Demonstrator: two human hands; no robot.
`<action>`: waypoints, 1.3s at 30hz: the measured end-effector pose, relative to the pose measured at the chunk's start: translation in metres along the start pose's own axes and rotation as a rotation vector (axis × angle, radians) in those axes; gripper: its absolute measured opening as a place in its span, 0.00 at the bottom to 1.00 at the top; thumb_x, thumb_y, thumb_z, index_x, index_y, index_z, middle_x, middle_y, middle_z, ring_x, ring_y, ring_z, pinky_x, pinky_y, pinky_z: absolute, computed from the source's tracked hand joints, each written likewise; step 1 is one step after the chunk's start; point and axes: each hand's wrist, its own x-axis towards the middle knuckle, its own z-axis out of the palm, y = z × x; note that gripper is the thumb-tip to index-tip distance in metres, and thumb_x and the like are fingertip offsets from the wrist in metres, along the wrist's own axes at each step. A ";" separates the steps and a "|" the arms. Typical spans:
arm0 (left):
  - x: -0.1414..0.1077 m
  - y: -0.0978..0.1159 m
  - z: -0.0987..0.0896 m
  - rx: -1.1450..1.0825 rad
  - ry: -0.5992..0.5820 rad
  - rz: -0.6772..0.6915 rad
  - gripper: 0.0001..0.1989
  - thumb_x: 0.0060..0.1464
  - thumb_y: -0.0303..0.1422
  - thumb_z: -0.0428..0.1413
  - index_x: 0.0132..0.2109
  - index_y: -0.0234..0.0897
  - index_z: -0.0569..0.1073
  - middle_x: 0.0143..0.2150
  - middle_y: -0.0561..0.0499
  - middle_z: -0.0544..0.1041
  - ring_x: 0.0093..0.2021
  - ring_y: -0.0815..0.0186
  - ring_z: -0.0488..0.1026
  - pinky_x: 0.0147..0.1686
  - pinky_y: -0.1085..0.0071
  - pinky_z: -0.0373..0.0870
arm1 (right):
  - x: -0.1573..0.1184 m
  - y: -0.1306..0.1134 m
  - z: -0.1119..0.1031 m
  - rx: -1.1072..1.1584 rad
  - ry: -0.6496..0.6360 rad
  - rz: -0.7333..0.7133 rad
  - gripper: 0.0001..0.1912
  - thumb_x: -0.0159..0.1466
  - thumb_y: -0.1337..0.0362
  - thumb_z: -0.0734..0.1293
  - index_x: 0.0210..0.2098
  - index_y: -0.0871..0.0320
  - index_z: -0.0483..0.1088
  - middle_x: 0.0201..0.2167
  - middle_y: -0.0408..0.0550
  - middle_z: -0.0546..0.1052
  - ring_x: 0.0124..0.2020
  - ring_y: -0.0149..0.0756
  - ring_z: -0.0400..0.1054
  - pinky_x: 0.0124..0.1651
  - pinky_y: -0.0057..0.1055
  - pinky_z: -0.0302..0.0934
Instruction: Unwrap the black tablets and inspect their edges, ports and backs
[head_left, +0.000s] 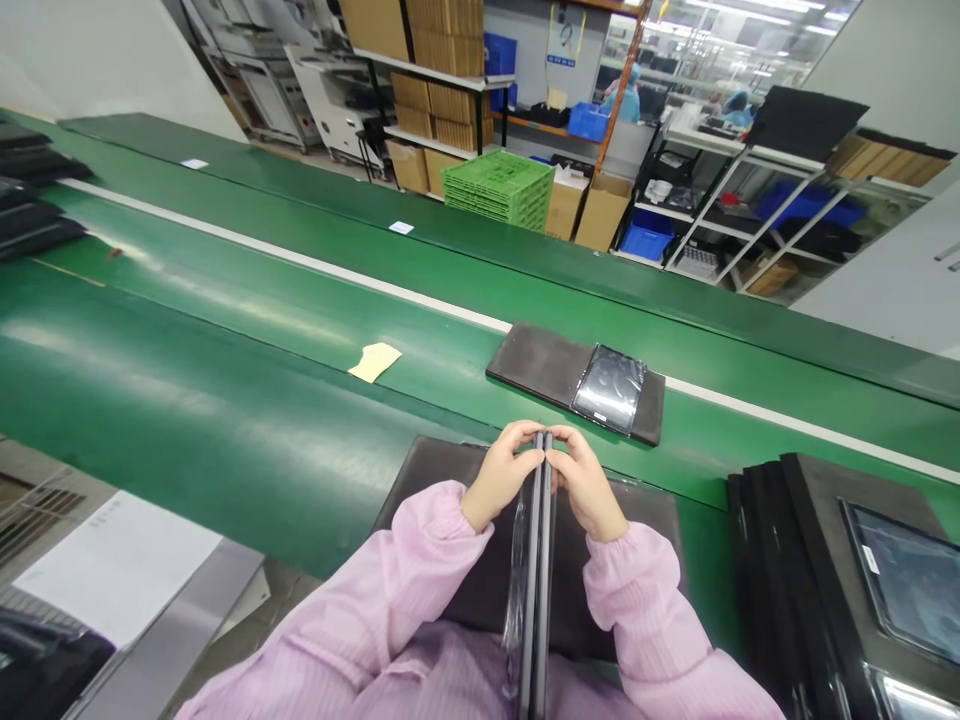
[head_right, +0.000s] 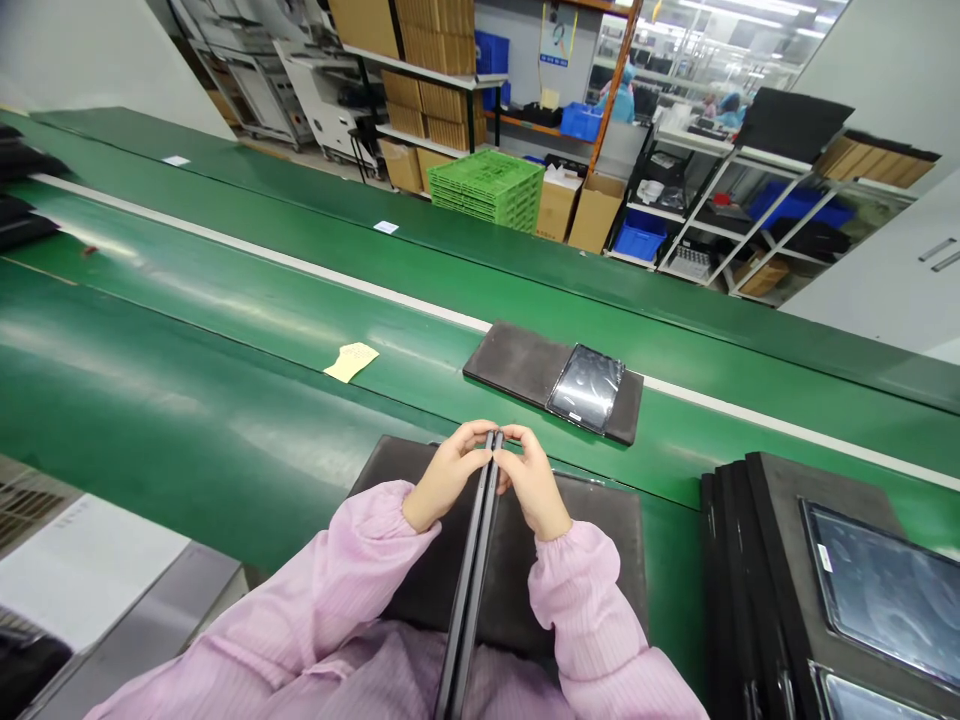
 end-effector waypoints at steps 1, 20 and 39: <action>0.000 0.000 -0.001 -0.001 -0.007 -0.001 0.16 0.44 0.27 0.53 0.43 0.34 0.71 0.45 0.44 0.74 0.49 0.57 0.70 0.52 0.59 0.63 | 0.000 -0.001 0.000 0.011 -0.009 0.009 0.14 0.54 0.64 0.65 0.41 0.54 0.63 0.26 0.37 0.68 0.18 0.24 0.59 0.19 0.22 0.57; -0.007 -0.002 -0.009 -0.232 -0.156 -0.054 0.25 0.39 0.27 0.57 0.49 0.37 0.67 0.51 0.45 0.68 0.53 0.55 0.64 0.52 0.60 0.62 | -0.007 -0.003 -0.007 0.012 -0.190 0.028 0.24 0.52 0.67 0.66 0.48 0.51 0.58 0.28 0.39 0.70 0.23 0.29 0.60 0.25 0.26 0.56; -0.006 -0.004 -0.013 -0.231 -0.270 -0.037 0.29 0.40 0.26 0.58 0.53 0.38 0.62 0.55 0.44 0.63 0.60 0.53 0.57 0.58 0.57 0.55 | -0.005 0.002 -0.012 -0.030 -0.210 -0.010 0.26 0.52 0.68 0.66 0.50 0.51 0.58 0.23 0.36 0.63 0.27 0.34 0.63 0.30 0.31 0.58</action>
